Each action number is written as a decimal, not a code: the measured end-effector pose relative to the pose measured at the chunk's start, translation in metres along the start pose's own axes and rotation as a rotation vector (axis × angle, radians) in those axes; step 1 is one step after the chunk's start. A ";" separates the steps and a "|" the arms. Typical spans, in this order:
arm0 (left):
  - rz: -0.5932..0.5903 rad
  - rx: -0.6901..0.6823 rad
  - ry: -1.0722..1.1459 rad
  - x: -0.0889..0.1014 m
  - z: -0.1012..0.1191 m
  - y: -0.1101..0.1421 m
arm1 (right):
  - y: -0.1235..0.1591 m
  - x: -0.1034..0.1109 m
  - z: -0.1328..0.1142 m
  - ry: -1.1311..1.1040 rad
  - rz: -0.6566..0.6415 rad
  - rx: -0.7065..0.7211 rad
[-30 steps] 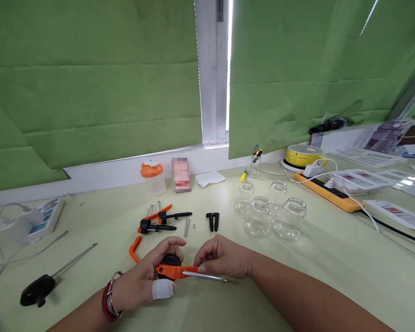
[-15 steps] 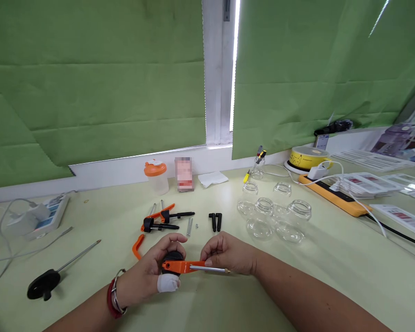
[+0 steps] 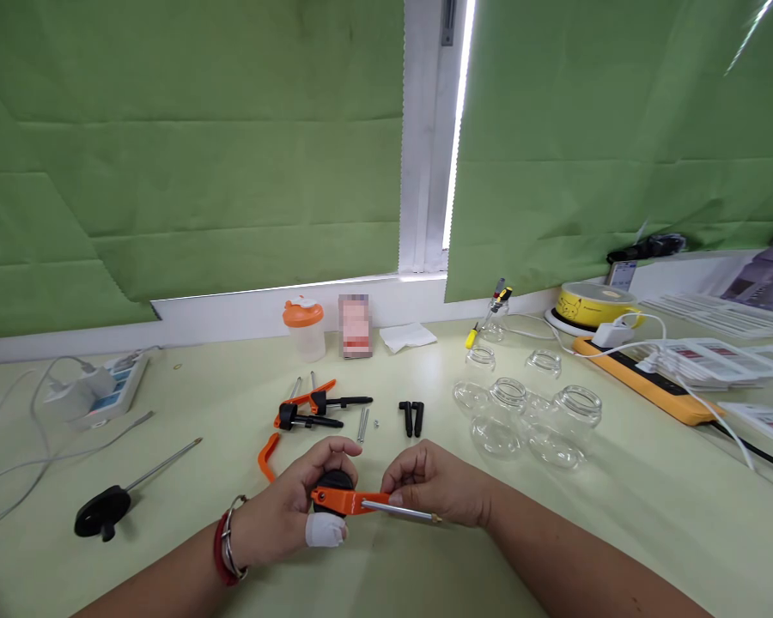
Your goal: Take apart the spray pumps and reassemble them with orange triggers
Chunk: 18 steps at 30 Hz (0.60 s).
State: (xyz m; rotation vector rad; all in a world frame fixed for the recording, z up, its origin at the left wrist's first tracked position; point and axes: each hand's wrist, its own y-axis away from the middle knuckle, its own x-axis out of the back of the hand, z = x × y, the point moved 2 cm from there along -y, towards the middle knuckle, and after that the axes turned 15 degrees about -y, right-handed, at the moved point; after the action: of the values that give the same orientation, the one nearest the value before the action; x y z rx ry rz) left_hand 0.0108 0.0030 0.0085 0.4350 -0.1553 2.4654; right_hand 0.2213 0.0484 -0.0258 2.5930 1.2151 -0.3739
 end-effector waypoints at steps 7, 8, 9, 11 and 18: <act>-0.005 0.006 0.003 0.000 0.002 0.000 | -0.001 0.001 0.001 -0.008 0.007 -0.011; -0.005 0.011 0.006 0.000 0.002 0.000 | -0.001 0.001 0.001 -0.009 0.004 -0.014; -0.007 0.016 0.008 0.000 0.003 0.000 | -0.001 0.001 0.001 -0.011 0.003 -0.017; -0.009 0.028 0.010 0.000 0.002 0.000 | 0.000 0.001 0.002 -0.015 0.006 -0.024; -0.031 -0.021 -0.024 0.004 0.004 0.000 | 0.000 0.001 0.002 0.019 0.006 0.000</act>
State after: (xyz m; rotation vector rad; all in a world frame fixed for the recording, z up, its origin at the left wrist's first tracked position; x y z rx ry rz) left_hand 0.0091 0.0039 0.0136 0.4543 -0.1832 2.4271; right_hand 0.2220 0.0486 -0.0279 2.6055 1.2126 -0.3494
